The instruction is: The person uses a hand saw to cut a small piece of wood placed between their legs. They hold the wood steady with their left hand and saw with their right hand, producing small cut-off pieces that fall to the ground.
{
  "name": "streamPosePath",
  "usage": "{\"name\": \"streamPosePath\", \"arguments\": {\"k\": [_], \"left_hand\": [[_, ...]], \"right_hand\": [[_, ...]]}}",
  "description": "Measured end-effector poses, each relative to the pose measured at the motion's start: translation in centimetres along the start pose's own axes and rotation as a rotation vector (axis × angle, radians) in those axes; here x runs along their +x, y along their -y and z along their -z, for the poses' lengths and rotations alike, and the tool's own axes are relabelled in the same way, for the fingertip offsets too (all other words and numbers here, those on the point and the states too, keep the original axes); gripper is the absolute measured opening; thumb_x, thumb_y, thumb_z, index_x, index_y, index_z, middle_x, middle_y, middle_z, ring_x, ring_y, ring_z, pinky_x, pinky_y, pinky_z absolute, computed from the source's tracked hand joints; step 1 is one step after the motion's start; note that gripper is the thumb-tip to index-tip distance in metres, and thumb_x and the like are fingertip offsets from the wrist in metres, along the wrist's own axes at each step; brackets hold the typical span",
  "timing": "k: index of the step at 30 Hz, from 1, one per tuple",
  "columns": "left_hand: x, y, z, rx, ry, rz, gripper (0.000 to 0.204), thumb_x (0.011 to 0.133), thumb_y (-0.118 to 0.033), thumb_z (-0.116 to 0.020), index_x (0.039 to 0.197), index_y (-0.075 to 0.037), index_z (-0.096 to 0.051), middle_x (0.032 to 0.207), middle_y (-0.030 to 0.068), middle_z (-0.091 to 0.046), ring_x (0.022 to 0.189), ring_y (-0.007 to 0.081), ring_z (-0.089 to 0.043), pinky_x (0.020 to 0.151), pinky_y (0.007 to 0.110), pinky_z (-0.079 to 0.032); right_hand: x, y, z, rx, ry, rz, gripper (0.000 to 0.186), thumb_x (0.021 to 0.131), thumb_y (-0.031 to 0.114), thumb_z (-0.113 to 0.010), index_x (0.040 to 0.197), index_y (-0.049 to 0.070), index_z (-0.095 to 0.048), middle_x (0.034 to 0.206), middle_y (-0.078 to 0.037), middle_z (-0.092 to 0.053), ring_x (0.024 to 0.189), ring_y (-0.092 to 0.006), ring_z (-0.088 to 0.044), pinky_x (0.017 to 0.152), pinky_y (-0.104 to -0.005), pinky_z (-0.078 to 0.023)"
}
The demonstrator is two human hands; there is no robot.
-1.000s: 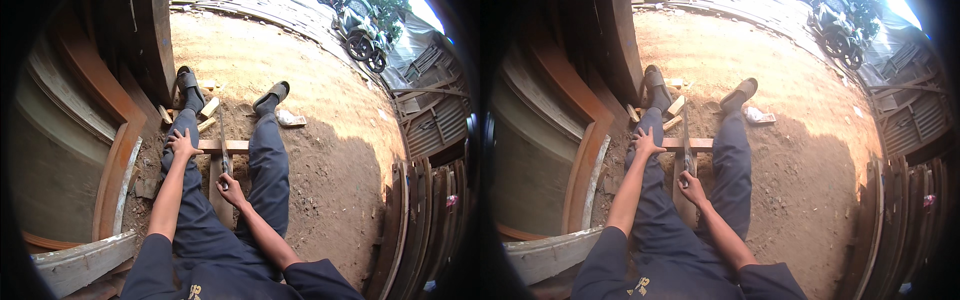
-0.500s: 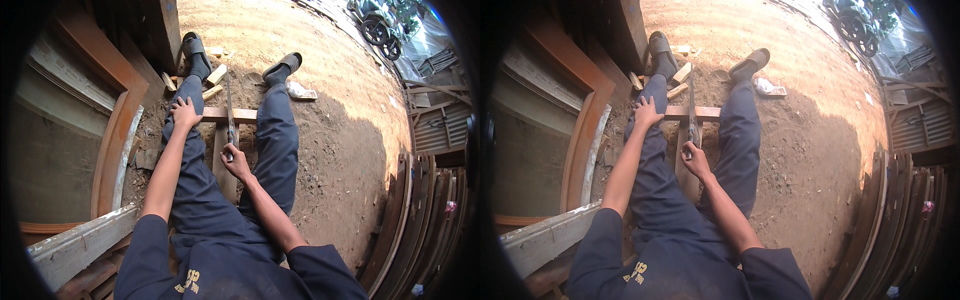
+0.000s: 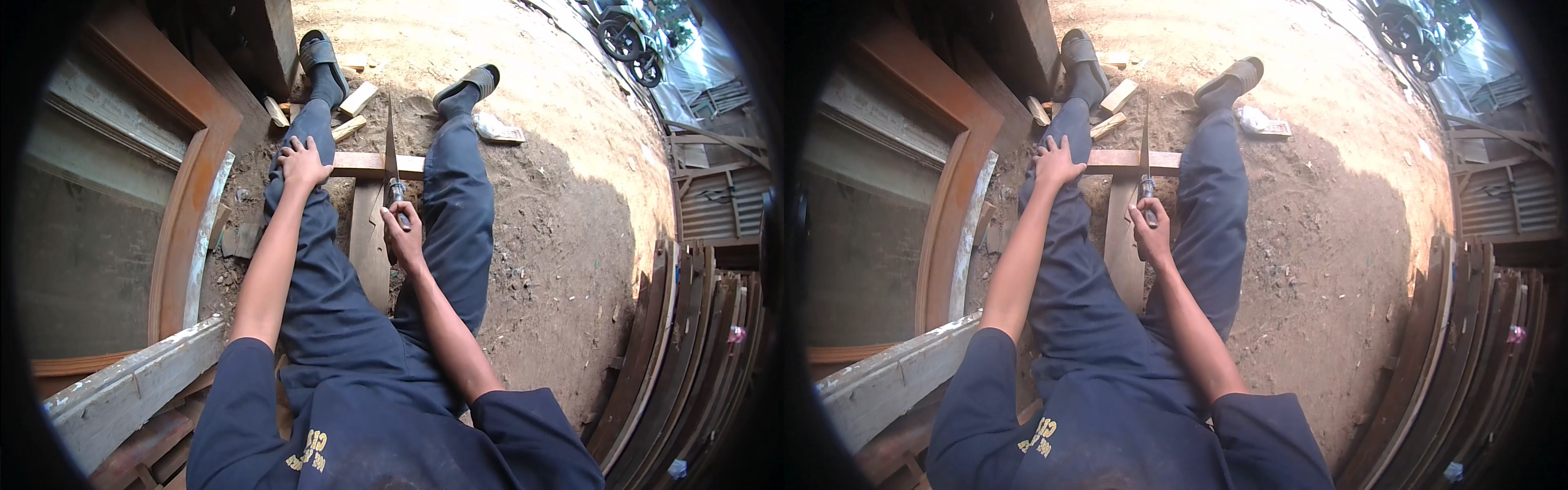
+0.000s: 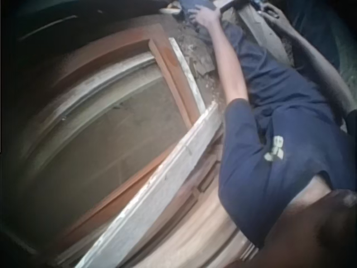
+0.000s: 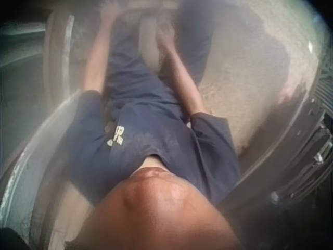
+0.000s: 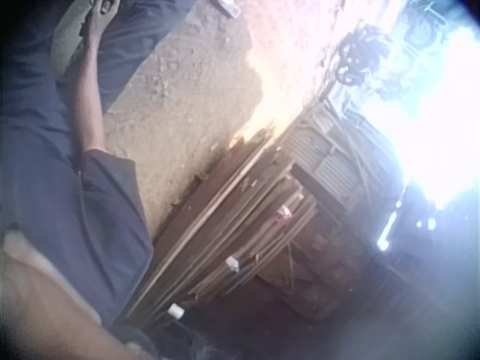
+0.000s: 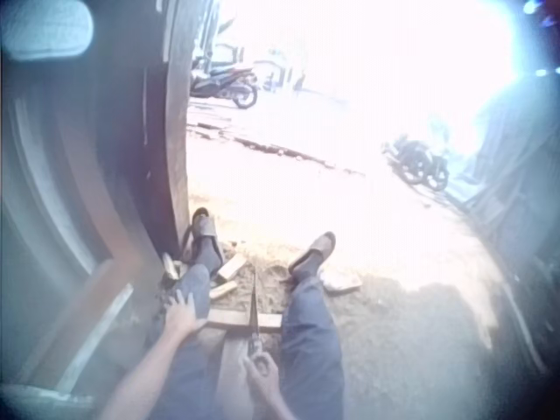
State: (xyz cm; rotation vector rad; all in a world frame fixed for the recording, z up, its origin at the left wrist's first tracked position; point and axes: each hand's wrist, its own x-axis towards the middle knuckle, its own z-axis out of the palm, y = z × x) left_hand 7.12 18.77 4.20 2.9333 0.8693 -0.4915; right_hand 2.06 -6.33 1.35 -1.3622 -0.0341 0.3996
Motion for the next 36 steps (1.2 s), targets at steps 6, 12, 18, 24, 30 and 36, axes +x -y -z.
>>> {"name": "streamPosePath", "arguments": {"k": [6, 12, 18, 24, 30, 36], "left_hand": [[0.4, -0.1, -0.3, 0.01, 0.003, -0.004, 0.095, 0.076, -0.052, -0.068, 0.151, -0.011, -0.026, 0.154, 0.0249, -0.024, 0.134, 0.0481, -0.035, 0.105, 0.057, -0.035], [0.2, -0.3, -0.2, 0.021, -0.002, 0.004, 0.094, 0.076, -0.052, -0.067, 0.15, -0.011, -0.026, 0.154, 0.0248, -0.024, 0.134, 0.047, -0.035, 0.105, 0.058, -0.035], [0.3, -0.3, -0.2, 0.026, 0.006, 0.002, 0.093, 0.078, -0.052, -0.066, 0.15, -0.01, -0.026, 0.154, 0.025, -0.024, 0.134, 0.0464, -0.036, 0.105, 0.058, -0.035], [0.1, -0.6, -0.4, 0.041, -0.014, 0.012, 0.09, 0.079, -0.049, -0.067, 0.149, -0.009, -0.026, 0.153, 0.0256, -0.025, 0.133, 0.0474, -0.036, 0.103, 0.058, -0.036], [0.2, -0.8, -0.6, 0.054, -0.05, 0.021, 0.088, 0.078, -0.048, -0.067, 0.148, -0.009, -0.03, 0.151, 0.026, -0.028, 0.131, 0.0487, -0.038, 0.101, 0.058, -0.038], [0.2, -0.6, -1.1, 0.058, -0.092, 0.008, 0.087, 0.078, -0.05, -0.068, 0.147, -0.009, -0.031, 0.15, 0.0264, -0.03, 0.128, 0.0495, -0.041, 0.098, 0.057, -0.041]], "right_hand": [[0.9, 1.1, 1.6, 0.156, -0.078, -0.107, 0.016, 0.09, 0.011, -0.066, 0.09, 0.011, -0.05, 0.059, 0.003, -0.046, 0.044, -0.0061, -0.042, 0.041, -0.0233, -0.037], [1.3, 1.1, 1.9, 0.148, -0.051, -0.117, 0.017, 0.089, 0.01, -0.067, 0.09, 0.011, -0.05, 0.061, 0.003, -0.046, 0.046, -0.0061, -0.042, 0.042, -0.0241, -0.038], [1.8, 1.7, 1.9, 0.077, -0.068, -0.124, 0.017, 0.088, 0.01, -0.067, 0.09, 0.012, -0.05, 0.057, 0.003, -0.043, 0.043, -0.0066, -0.041, 0.039, -0.0248, -0.037], [1.6, 3.2, 1.9, 0.093, -0.063, -0.163, 0.017, 0.088, 0.009, -0.067, 0.091, 0.013, -0.051, 0.06, 0.003, -0.042, 0.044, -0.0075, -0.04, 0.04, -0.0249, -0.035], [-0.8, 5.2, 2.4, 0.103, -0.035, -0.228, 0.017, 0.088, 0.008, -0.066, 0.092, 0.013, -0.05, 0.062, 0.003, -0.04, 0.046, -0.0071, -0.04, 0.041, -0.0243, -0.035], [-4.0, 6.3, 2.1, 0.005, -0.022, -0.228, 0.018, 0.088, 0.007, -0.066, 0.094, 0.011, -0.05, 0.062, 0.003, -0.04, 0.045, -0.0063, -0.04, 0.041, -0.024, -0.036]]}}
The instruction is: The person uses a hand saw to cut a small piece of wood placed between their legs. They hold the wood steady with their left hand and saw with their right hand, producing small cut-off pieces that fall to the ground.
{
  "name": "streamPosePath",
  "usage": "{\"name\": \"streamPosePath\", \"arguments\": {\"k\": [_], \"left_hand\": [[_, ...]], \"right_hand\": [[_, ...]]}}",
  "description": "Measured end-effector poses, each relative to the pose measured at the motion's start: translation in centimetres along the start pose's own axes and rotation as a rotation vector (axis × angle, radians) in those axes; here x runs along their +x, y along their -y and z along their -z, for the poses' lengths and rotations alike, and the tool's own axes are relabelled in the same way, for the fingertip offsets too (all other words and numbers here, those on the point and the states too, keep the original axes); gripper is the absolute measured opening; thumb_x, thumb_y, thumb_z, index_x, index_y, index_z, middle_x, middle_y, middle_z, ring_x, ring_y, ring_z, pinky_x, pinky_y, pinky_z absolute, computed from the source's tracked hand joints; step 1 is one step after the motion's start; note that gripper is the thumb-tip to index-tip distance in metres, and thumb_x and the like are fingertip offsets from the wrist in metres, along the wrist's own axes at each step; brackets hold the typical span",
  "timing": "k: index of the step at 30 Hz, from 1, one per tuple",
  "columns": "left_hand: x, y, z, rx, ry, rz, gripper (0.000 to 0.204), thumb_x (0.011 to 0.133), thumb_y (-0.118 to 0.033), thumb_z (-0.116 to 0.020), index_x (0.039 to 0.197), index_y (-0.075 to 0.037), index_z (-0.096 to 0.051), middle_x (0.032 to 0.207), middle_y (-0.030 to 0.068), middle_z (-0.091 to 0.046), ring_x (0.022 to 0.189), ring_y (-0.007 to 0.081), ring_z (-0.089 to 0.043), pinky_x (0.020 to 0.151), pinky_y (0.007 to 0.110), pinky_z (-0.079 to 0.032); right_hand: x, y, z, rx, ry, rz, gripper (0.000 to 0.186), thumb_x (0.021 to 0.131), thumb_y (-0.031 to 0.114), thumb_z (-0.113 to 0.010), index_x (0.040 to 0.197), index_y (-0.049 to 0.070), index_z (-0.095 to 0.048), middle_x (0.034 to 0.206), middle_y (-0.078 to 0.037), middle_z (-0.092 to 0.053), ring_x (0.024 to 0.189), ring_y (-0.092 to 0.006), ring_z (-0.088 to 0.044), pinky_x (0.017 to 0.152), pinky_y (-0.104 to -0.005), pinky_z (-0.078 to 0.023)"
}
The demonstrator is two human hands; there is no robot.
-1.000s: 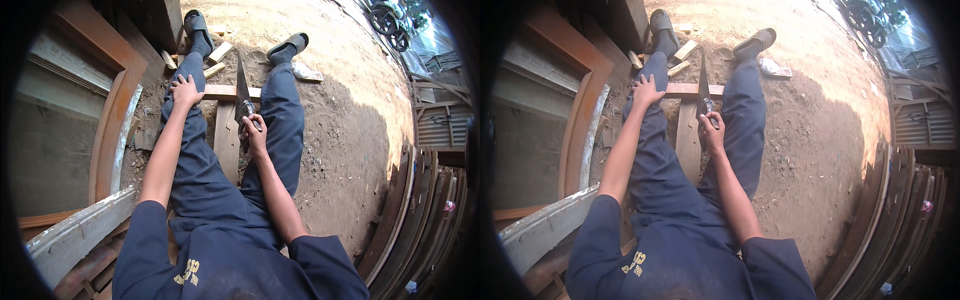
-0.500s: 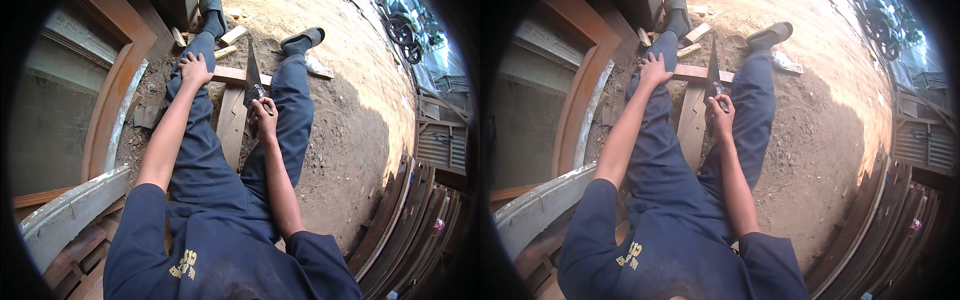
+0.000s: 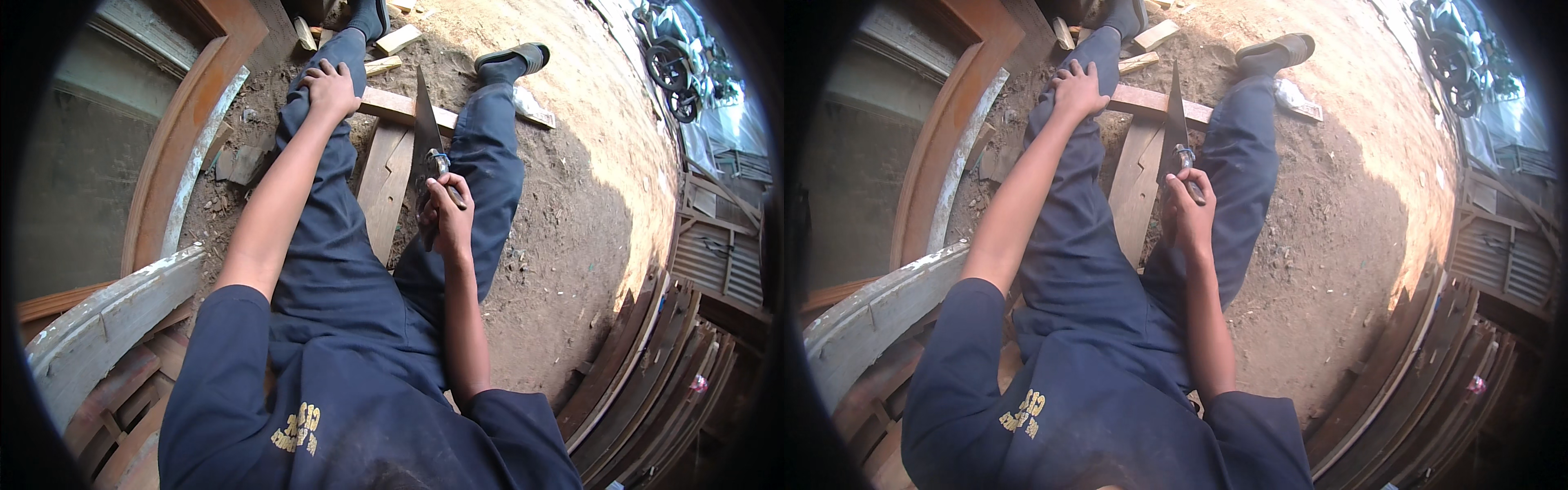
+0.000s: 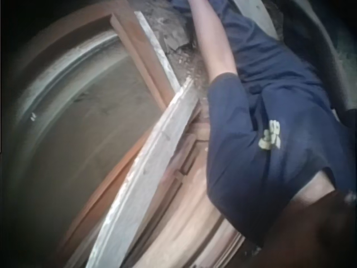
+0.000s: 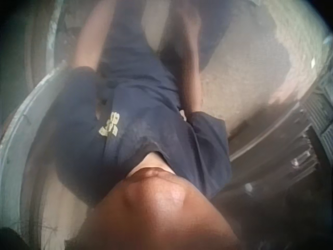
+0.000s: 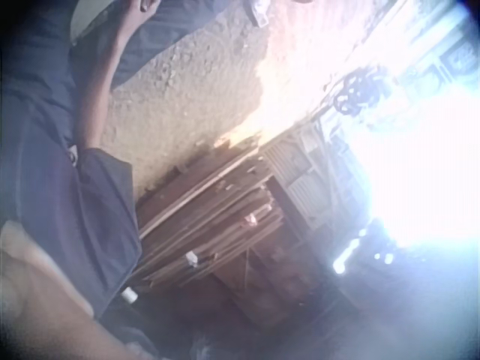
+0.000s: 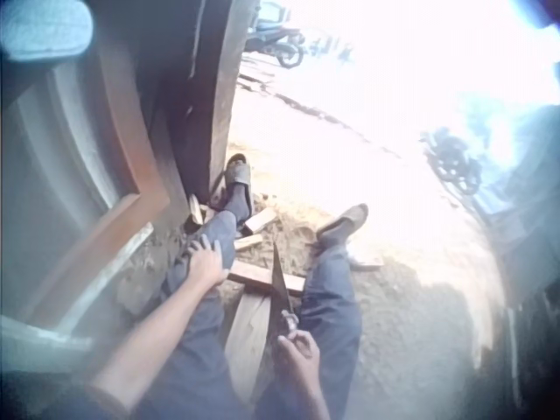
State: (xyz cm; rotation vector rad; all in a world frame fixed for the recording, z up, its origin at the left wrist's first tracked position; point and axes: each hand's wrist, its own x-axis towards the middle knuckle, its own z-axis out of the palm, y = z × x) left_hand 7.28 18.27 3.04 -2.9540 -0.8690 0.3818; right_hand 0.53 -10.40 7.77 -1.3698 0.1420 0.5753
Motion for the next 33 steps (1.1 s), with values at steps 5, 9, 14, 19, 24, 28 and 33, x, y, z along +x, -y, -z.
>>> {"name": "streamPosePath", "arguments": {"k": [5, 9, 14, 19, 24, 28, 33], "left_hand": [[0.0, 0.0, -0.1, 0.0, -0.009, -0.008, 0.087, 0.078, -0.05, -0.067, 0.147, -0.01, -0.032, 0.149, 0.0263, -0.031, 0.127, 0.0493, -0.042, 0.097, 0.057, -0.041], [0.1, 0.0, -0.1, 0.011, -0.004, -0.008, 0.086, 0.079, -0.051, -0.066, 0.147, -0.01, -0.032, 0.149, 0.0262, -0.031, 0.126, 0.0493, -0.042, 0.097, 0.057, -0.041], [0.0, 0.0, -0.2, 0.01, -0.011, -0.014, 0.086, 0.08, -0.05, -0.066, 0.148, -0.01, -0.032, 0.149, 0.0264, -0.031, 0.127, 0.0497, -0.041, 0.098, 0.057, -0.04], [0.1, 0.0, -0.2, 0.002, -0.009, -0.013, 0.086, 0.08, -0.051, -0.065, 0.148, -0.011, -0.031, 0.15, 0.0262, -0.03, 0.128, 0.0499, -0.04, 0.098, 0.058, -0.039], [0.0, 0.2, -0.3, 0.007, -0.011, -0.014, 0.087, 0.08, -0.051, -0.065, 0.149, -0.011, -0.031, 0.149, 0.0259, -0.03, 0.128, 0.0499, -0.04, 0.099, 0.058, -0.039], [0.0, 0.1, -0.3, 0.011, -0.019, -0.01, 0.087, 0.079, -0.051, -0.065, 0.149, -0.011, -0.032, 0.148, 0.0253, -0.032, 0.127, 0.0496, -0.041, 0.098, 0.057, -0.04], [0.1, 0.1, -0.5, -0.001, -0.021, -0.01, 0.087, 0.079, -0.052, -0.065, 0.148, -0.011, -0.032, 0.148, 0.0247, -0.032, 0.126, 0.049, -0.043, 0.097, 0.057, -0.041]], "right_hand": [[-3.4, 0.6, -0.6, -0.077, -0.013, 0.017, 0.013, 0.091, 0.007, -0.064, 0.092, 0.009, -0.051, 0.064, 0.004, -0.047, 0.047, -0.0033, -0.042, 0.042, -0.0199, -0.035], [-5.9, 0.7, -0.5, -0.239, 0.032, 0.04, 0.011, 0.092, 0.004, -0.062, 0.094, 0.008, -0.052, 0.066, 0.005, -0.05, 0.05, -0.0004, -0.042, 0.043, -0.0164, -0.033], [-8.2, 1.1, -1.5, -0.323, 0.052, 0.032, 0.01, 0.093, 0.006, -0.061, 0.099, 0.006, -0.054, 0.067, 0.005, -0.049, 0.053, -0.0006, -0.042, 0.045, -0.0171, -0.032], [-8.7, 2.1, -2.1, -0.234, -0.009, 0.0, 0.014, 0.093, 0.005, -0.06, 0.107, 0.006, -0.055, 0.069, 0.004, -0.05, 0.054, -0.0005, -0.043, 0.045, -0.0167, -0.033], [-8.7, 3.7, -1.6, -0.247, -0.056, 0.072, 0.021, 0.094, 0.004, -0.055, 0.116, 0.005, -0.054, 0.065, 0.004, -0.048, 0.051, -0.0017, -0.042, 0.045, -0.018, -0.035], [-8.4, 4.6, -0.8, -0.163, -0.04, 0.024, 0.025, 0.096, 0.005, -0.052, 0.121, 0.005, -0.051, 0.063, 0.003, -0.045, 0.049, -0.0039, -0.039, 0.044, -0.0211, -0.035], [-8.4, 4.7, -1.7, -0.121, -0.065, 0.037, 0.024, 0.096, 0.003, -0.051, 0.12, 0.005, -0.051, 0.061, 0.006, -0.043, 0.048, -0.0016, -0.038, 0.042, -0.0198, -0.031]]}}
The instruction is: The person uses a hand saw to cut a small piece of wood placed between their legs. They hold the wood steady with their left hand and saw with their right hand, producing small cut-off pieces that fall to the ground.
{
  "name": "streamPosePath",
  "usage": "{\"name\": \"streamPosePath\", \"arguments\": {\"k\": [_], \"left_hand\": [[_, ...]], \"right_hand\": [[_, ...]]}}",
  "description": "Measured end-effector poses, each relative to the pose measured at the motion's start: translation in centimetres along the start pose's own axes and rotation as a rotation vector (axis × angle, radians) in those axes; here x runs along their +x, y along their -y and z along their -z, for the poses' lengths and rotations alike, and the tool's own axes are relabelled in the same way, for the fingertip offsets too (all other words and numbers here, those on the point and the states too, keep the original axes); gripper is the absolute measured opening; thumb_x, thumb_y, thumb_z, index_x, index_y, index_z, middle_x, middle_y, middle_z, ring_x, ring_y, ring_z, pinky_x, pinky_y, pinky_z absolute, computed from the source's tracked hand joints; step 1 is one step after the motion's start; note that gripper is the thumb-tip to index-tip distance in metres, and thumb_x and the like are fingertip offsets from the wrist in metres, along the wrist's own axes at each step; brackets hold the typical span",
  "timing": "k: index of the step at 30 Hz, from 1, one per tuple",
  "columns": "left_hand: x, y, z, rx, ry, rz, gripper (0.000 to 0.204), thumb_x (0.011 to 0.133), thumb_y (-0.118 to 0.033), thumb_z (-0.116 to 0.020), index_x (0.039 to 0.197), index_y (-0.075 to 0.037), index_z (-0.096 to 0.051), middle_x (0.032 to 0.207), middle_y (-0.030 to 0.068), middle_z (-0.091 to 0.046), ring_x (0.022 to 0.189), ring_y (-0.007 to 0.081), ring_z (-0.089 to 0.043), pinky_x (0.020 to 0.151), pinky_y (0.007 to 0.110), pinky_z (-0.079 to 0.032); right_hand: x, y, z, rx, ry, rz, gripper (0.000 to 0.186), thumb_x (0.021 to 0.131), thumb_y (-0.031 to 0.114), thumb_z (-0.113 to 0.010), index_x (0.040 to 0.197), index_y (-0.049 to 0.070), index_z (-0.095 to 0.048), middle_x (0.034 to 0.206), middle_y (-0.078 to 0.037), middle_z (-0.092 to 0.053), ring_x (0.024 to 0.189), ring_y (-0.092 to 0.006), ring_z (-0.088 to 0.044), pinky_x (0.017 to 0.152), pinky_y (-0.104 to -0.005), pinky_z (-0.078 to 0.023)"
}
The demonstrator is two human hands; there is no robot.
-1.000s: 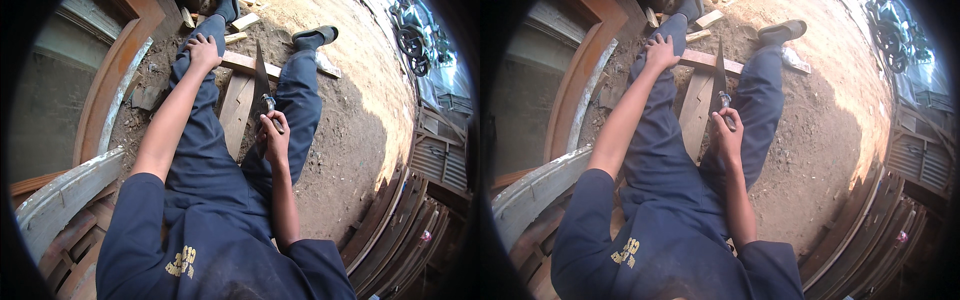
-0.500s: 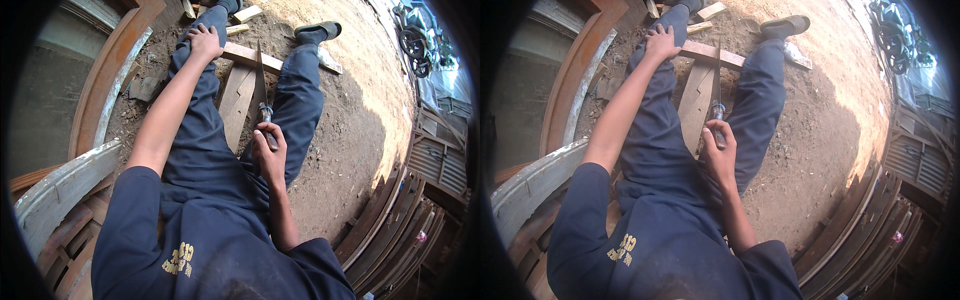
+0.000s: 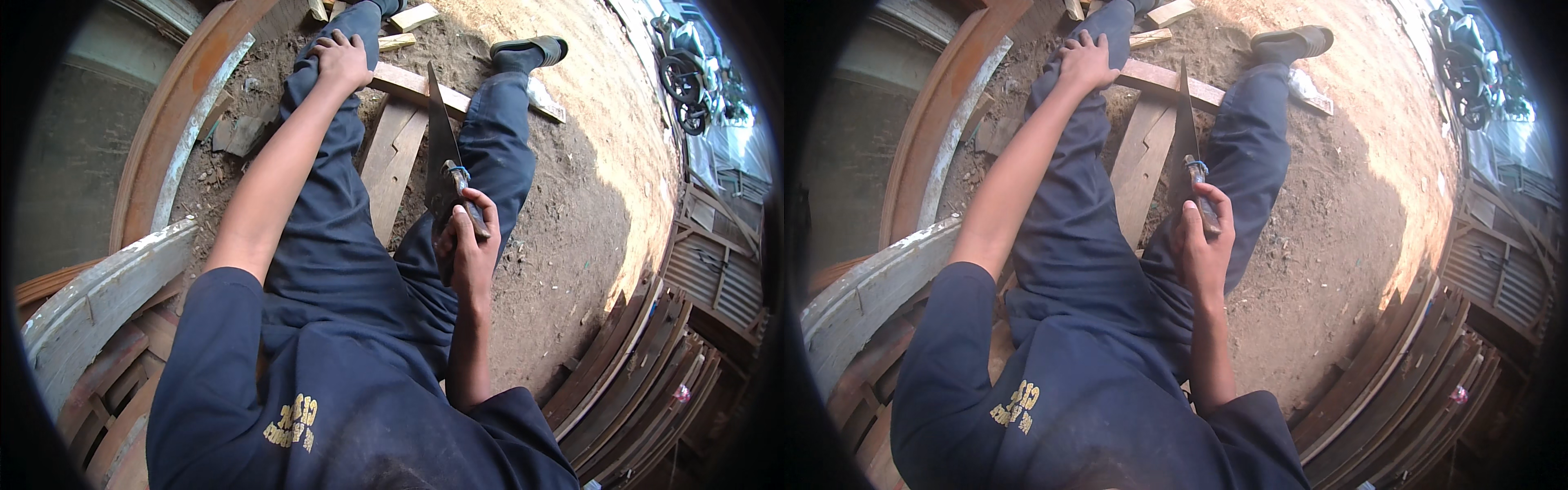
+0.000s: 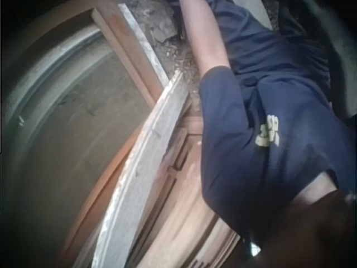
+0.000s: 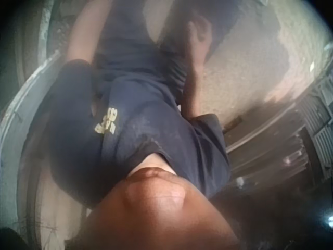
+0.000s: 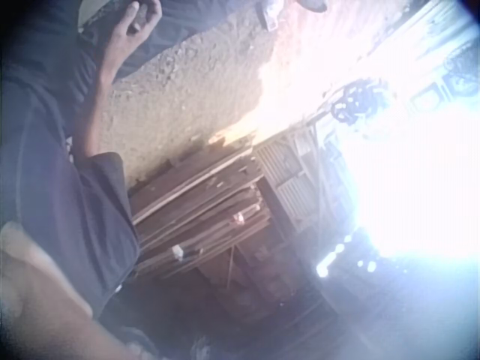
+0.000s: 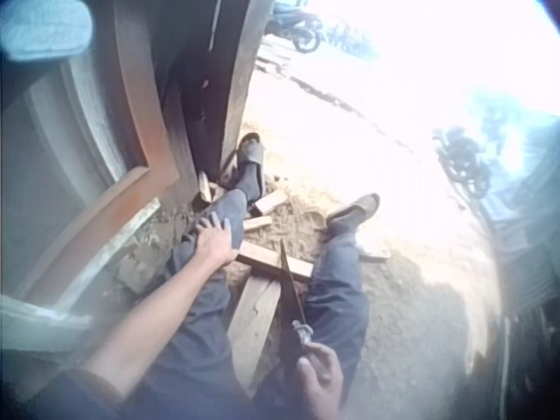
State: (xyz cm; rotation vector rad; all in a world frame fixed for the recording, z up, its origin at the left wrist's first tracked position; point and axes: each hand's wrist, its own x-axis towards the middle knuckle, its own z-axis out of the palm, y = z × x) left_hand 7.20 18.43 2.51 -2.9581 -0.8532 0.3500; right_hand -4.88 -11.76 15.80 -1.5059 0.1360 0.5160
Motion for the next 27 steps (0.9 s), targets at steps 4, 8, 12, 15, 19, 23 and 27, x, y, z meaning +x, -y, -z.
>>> {"name": "streamPosePath", "arguments": {"k": [4, 8, 12, 15, 19, 23, 27], "left_hand": [[-0.1, 0.0, -0.2, 0.017, -0.022, -0.008, 0.087, 0.079, -0.053, -0.065, 0.148, -0.011, -0.032, 0.148, 0.0248, -0.032, 0.125, 0.0491, -0.043, 0.097, 0.057, -0.041], [0.1, 0.2, -0.2, 0.021, -0.009, -0.013, 0.087, 0.08, -0.054, -0.064, 0.149, -0.012, -0.031, 0.149, 0.025, -0.032, 0.126, 0.0496, -0.042, 0.098, 0.057, -0.04], [-0.1, -0.1, 0.0, 0.032, 0.014, -0.013, 0.087, 0.08, -0.054, -0.064, 0.149, -0.012, -0.03, 0.15, 0.0252, -0.031, 0.128, 0.0504, -0.04, 0.099, 0.058, -0.039], [0.3, 0.0, -0.5, 0.029, -0.004, -0.006, 0.088, 0.08, -0.055, -0.064, 0.149, -0.012, -0.03, 0.15, 0.0253, -0.03, 0.129, 0.0508, -0.039, 0.099, 0.059, -0.038], [-0.1, -0.3, 0.2, 0.023, 0.021, -0.01, 0.088, 0.081, -0.055, -0.063, 0.149, -0.012, -0.03, 0.151, 0.0255, -0.029, 0.129, 0.0506, -0.039, 0.1, 0.059, -0.038], [-0.1, -0.2, 0.0, 0.024, 0.01, -0.011, 0.086, 0.081, -0.054, -0.064, 0.149, -0.012, -0.031, 0.151, 0.0255, -0.029, 0.129, 0.0502, -0.039, 0.1, 0.059, -0.038], [0.3, -0.1, -0.6, 0.029, -0.009, 0.0, 0.086, 0.081, -0.054, -0.063, 0.149, -0.012, -0.031, 0.15, 0.0247, -0.03, 0.129, 0.0499, -0.04, 0.1, 0.059, -0.038]], "right_hand": [[0.1, -0.5, 0.3, -0.051, 0.037, 0.011, 0.024, 0.096, 0.006, -0.052, 0.12, 0.005, -0.049, 0.064, 0.002, -0.043, 0.048, -0.0052, -0.039, 0.044, -0.0222, -0.036], [0.7, -0.5, 0.0, -0.05, 0.025, 0.026, 0.021, 0.097, 0.004, -0.051, 0.118, 0.005, -0.051, 0.064, 0.006, -0.044, 0.048, -0.0005, -0.038, 0.042, -0.0192, -0.03], [2.1, 0.0, 0.2, -0.011, 0.049, 0.029, 0.02, 0.097, 0.004, -0.051, 0.117, 0.005, -0.052, 0.064, 0.006, -0.044, 0.049, 0.0002, -0.037, 0.042, -0.0188, -0.03], [3.5, 0.0, 0.4, -0.026, 0.071, 0.045, 0.021, 0.097, 0.006, -0.052, 0.117, 0.005, -0.052, 0.065, 0.005, -0.043, 0.049, -0.0019, -0.038, 0.042, -0.0202, -0.032], [5.1, 0.6, 0.8, -0.009, 0.095, 0.007, 0.023, 0.096, 0.009, -0.053, 0.118, 0.005, -0.05, 0.064, 0.001, -0.041, 0.048, -0.0064, -0.04, 0.041, -0.0238, -0.037], [5.5, 1.5, 1.2, 0.051, 0.103, -0.029, 0.023, 0.096, 0.009, -0.053, 0.118, 0.005, -0.05, 0.064, 0.001, -0.04, 0.047, -0.0063, -0.039, 0.041, -0.0227, -0.036], [6.2, 1.4, 1.3, 0.044, 0.108, -0.032, 0.021, 0.096, 0.009, -0.053, 0.117, 0.006, -0.051, 0.064, 0.001, -0.04, 0.048, -0.006, -0.038, 0.041, -0.0226, -0.036]]}}
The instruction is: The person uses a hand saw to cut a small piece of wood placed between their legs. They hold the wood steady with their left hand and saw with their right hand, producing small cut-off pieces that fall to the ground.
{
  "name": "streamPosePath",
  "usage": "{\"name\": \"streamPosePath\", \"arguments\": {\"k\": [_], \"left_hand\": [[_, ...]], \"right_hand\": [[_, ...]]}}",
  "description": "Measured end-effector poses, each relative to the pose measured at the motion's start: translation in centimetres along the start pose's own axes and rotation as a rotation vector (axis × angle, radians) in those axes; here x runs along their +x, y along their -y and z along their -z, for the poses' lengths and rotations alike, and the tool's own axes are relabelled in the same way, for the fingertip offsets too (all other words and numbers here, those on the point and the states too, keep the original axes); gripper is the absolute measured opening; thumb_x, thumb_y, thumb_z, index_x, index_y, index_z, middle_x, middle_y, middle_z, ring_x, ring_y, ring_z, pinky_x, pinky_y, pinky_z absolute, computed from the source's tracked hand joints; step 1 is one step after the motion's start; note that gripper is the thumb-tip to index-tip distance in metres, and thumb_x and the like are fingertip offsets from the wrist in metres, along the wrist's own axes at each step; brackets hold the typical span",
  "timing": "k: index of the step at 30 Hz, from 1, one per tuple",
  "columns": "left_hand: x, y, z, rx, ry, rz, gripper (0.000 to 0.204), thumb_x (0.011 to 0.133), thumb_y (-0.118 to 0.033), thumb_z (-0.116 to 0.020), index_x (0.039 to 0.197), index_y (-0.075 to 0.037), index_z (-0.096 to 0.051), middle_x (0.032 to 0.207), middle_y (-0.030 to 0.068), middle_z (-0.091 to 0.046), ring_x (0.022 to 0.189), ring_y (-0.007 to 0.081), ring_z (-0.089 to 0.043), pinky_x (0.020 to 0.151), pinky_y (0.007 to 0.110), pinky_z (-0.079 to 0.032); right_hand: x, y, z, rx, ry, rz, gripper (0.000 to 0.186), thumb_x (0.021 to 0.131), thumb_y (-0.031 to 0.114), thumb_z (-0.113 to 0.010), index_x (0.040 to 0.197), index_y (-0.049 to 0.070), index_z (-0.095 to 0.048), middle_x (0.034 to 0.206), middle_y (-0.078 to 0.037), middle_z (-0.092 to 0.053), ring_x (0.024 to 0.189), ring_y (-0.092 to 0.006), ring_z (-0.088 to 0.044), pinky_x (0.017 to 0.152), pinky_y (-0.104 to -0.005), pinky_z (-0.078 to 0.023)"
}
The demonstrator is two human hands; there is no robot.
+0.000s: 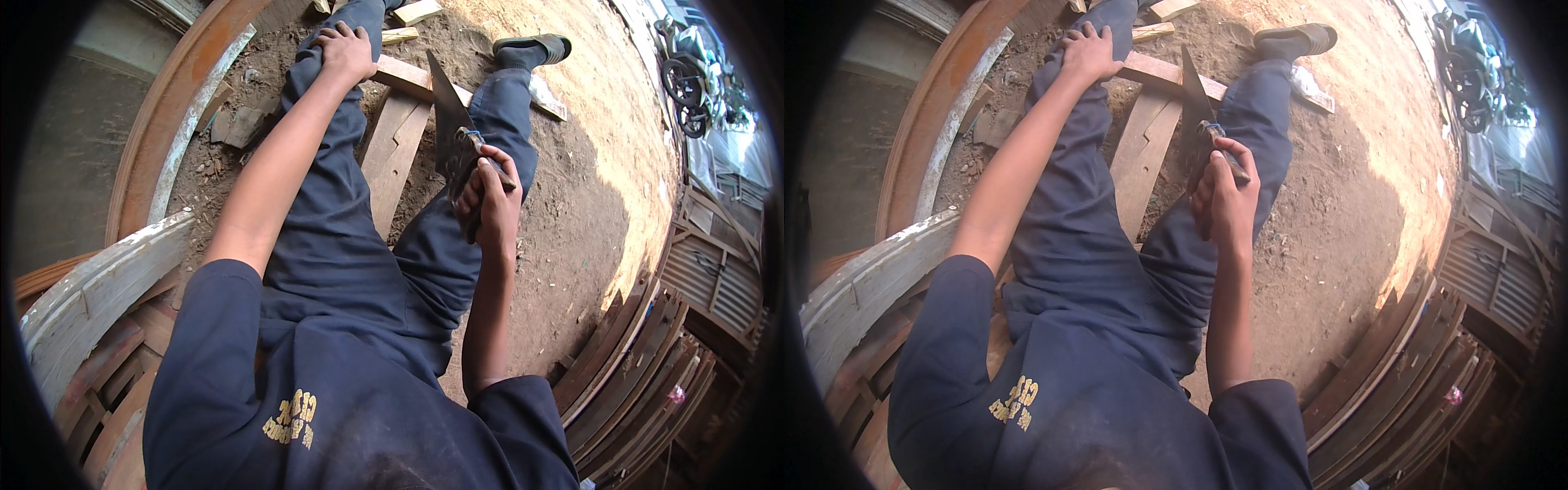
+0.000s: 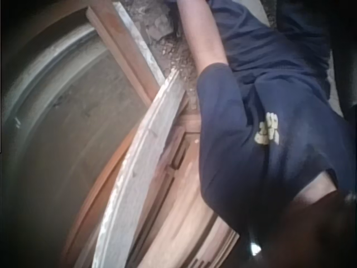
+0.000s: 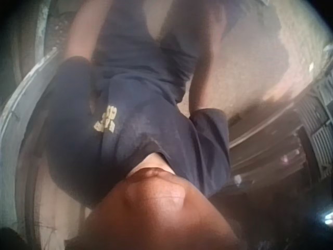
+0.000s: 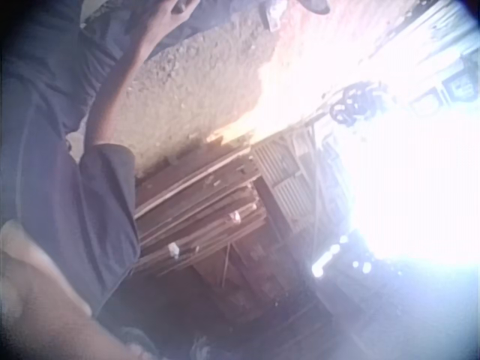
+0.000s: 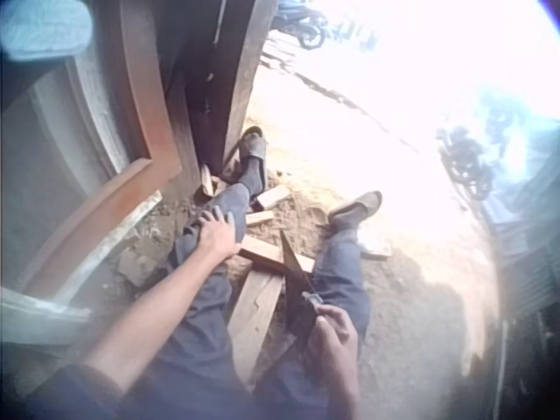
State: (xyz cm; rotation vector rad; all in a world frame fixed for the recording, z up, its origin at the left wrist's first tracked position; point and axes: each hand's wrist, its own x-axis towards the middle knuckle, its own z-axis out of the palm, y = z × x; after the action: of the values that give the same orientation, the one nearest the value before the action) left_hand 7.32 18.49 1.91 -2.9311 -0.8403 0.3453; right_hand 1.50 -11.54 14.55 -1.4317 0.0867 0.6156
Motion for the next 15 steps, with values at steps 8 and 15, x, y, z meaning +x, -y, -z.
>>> {"name": "streamPosePath", "arguments": {"k": [8, 15], "left_hand": [[-0.2, 0.6, 0.7, -0.029, 0.022, -0.008, 0.084, 0.08, -0.052, -0.064, 0.148, -0.012, -0.033, 0.149, 0.0238, -0.033, 0.129, 0.0494, -0.04, 0.098, 0.06, -0.038], [-0.3, 0.3, 1.3, -0.034, 0.023, -0.009, 0.081, 0.08, -0.054, -0.064, 0.143, -0.01, -0.039, 0.143, 0.0231, -0.039, 0.127, 0.0506, -0.041, 0.097, 0.064, -0.038]], "right_hand": [[1.3, 0.0, 0.5, 0.013, 0.013, -0.076, 0.02, 0.096, 0.01, -0.052, 0.116, 0.009, -0.05, 0.06, 0.005, -0.035, 0.048, -0.0047, -0.033, 0.042, -0.0234, -0.032], [2.5, 3.8, 1.0, 0.04, 0.06, -0.155, 0.019, 0.097, 0.014, -0.054, 0.115, 0.009, -0.05, 0.064, 0.002, -0.04, 0.05, -0.0061, -0.039, 0.042, -0.024, -0.037]]}}
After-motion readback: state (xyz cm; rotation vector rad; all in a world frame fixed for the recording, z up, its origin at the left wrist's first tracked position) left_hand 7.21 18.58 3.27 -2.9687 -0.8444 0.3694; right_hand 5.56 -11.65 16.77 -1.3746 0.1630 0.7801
